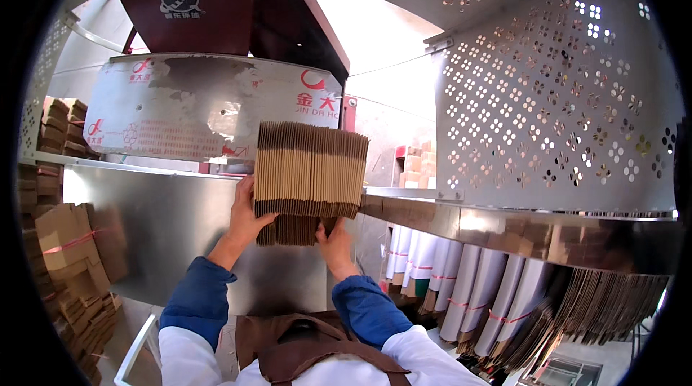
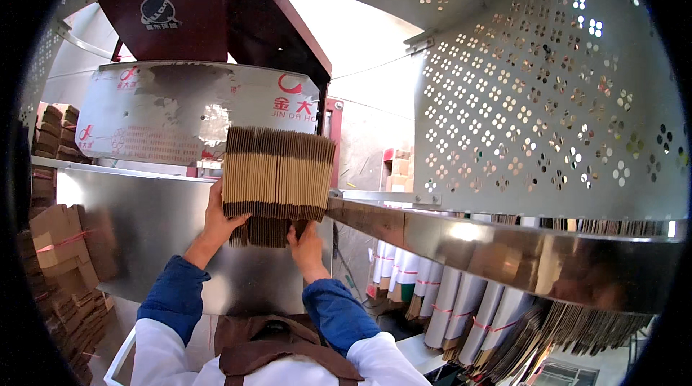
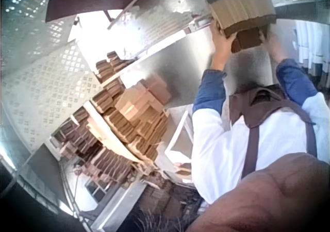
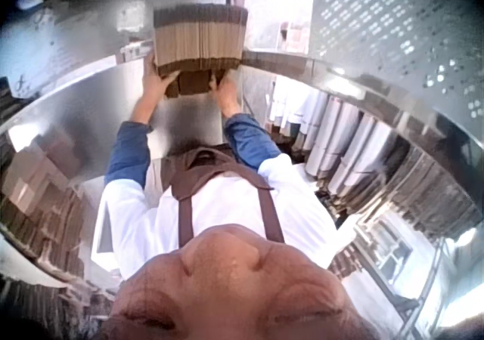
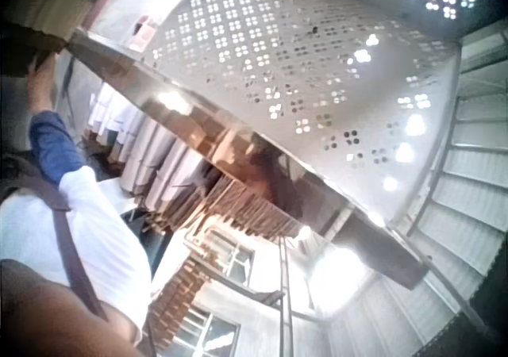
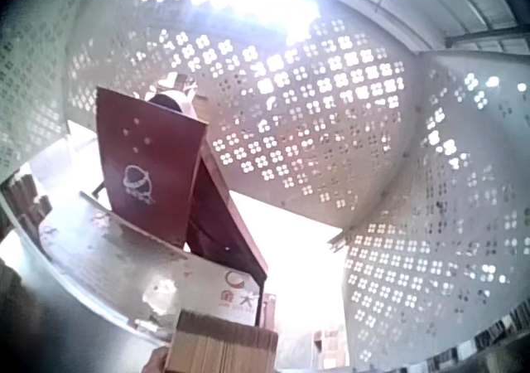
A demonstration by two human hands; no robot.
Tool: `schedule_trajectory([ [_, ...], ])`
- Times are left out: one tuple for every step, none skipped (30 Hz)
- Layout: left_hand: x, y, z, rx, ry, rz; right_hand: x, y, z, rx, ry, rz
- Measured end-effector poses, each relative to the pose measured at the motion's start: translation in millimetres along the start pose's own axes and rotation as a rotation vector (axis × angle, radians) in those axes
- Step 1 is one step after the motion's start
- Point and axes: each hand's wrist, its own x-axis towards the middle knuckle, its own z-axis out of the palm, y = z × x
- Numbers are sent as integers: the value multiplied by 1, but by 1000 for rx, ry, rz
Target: The person picks up stacks of flat cardboard pieces, places them into a strapping machine, and secures them with pink straps. The person then removes the strapped bundles and stacks them on a nearby pile. A coworker is visible folding cardboard at a separate table.
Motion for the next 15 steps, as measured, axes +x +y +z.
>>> schedule_trajectory([
  [0, 1, 1, -18, -3, -5, 1, 2, 0, -21, -19, 27],
  [1, 3, 3, 12, -14, -6, 2, 3, -2, -42, -38, 53],
  [2, 8, 2, 41, -25, -5, 2, 4, -3, -63, -55, 80],
  [4, 10, 3, 70, -35, -4, 1, 5, -3, -48, -45, 68],
  [5, 6, 4, 80, -39, 19, 1, 6, -2, -34, -34, 56],
  [5, 4, 3, 88, -17, 36, 2, 6, -2, -24, -23, 36],
  [2, 5, 2, 92, -1, 51, -1, 2, -2, -34, -24, 66],
  [3, 5, 4, 96, 18, 65, 6, 4, -3, -65, 0, 44],
  [1, 3, 6, 5, 46, 44, 8, 5, -3, -96, 5, 19],
  [-1, 6, 2, -6, 3, 36, -2, 4, 8, -100, -29, 3],
  [9, 9, 7, -20, -36, 25, -2, 13, 6, -91, -55, 8],
  [10, 13, 4, -10, -77, -3, -2, 21, 3, -62, -100, 18],
  [8, 11, 4, -3, -82, -19, -2, 9, -3, 33, -96, 43],
  [6, 8, 5, -8, -90, -18, -2, -3, -8, 119, -73, 72],
  [5, 8, 5, 2, -80, -13, 0, -3, -8, 74, -57, 46],
])
